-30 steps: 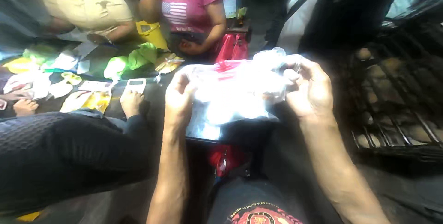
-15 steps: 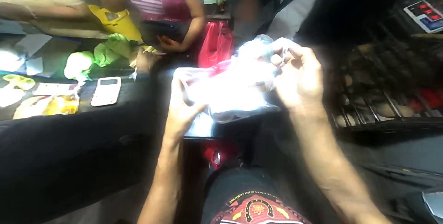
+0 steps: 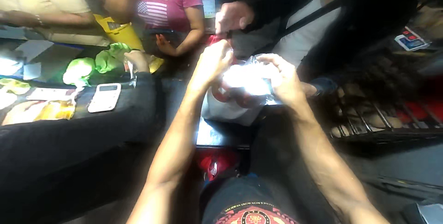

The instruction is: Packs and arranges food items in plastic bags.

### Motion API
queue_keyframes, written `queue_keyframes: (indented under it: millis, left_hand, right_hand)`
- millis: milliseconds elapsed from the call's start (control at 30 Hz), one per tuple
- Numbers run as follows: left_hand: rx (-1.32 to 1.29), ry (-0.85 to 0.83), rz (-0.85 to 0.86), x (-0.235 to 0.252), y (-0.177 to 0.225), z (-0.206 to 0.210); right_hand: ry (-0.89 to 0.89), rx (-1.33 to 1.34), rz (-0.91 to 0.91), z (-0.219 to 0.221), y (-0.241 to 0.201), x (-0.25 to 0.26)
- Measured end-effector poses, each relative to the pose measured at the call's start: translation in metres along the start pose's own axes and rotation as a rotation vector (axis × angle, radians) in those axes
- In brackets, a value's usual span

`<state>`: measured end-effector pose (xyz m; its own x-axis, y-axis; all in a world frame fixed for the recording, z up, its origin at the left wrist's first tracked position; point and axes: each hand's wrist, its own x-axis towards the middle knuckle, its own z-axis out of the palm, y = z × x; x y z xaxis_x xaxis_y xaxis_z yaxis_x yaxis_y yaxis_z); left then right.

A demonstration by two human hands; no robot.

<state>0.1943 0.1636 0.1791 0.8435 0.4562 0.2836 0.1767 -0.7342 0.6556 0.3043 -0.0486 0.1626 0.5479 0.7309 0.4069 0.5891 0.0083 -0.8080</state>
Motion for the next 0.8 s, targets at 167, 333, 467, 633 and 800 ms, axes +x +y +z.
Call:
queue_keyframes:
  millis: [167,333,467,633,800]
  left_hand:
    - [0.138,0.028,-0.031,0.018,0.005,-0.019]
    - [0.078,0.102,-0.037,0.012,0.001,-0.017]
    - [0.002,0.033,-0.034,0.01,0.002,-0.009]
    - [-0.078,-0.042,0.072,0.012,0.017,0.002]
    - [-0.197,-0.002,0.115,0.017,0.017,0.014]
  right_hand:
    - [-0.001,0.191,0.077,-0.016,-0.005,0.008]
    - [0.043,0.214,0.032,-0.007,-0.006,0.02]
    - [-0.062,0.04,0.041,-0.025,-0.002,0.016]
    - [-0.06,0.279,0.172,-0.044,0.001,0.015]
    - [0.088,0.436,0.201,-0.055,0.009,0.01]
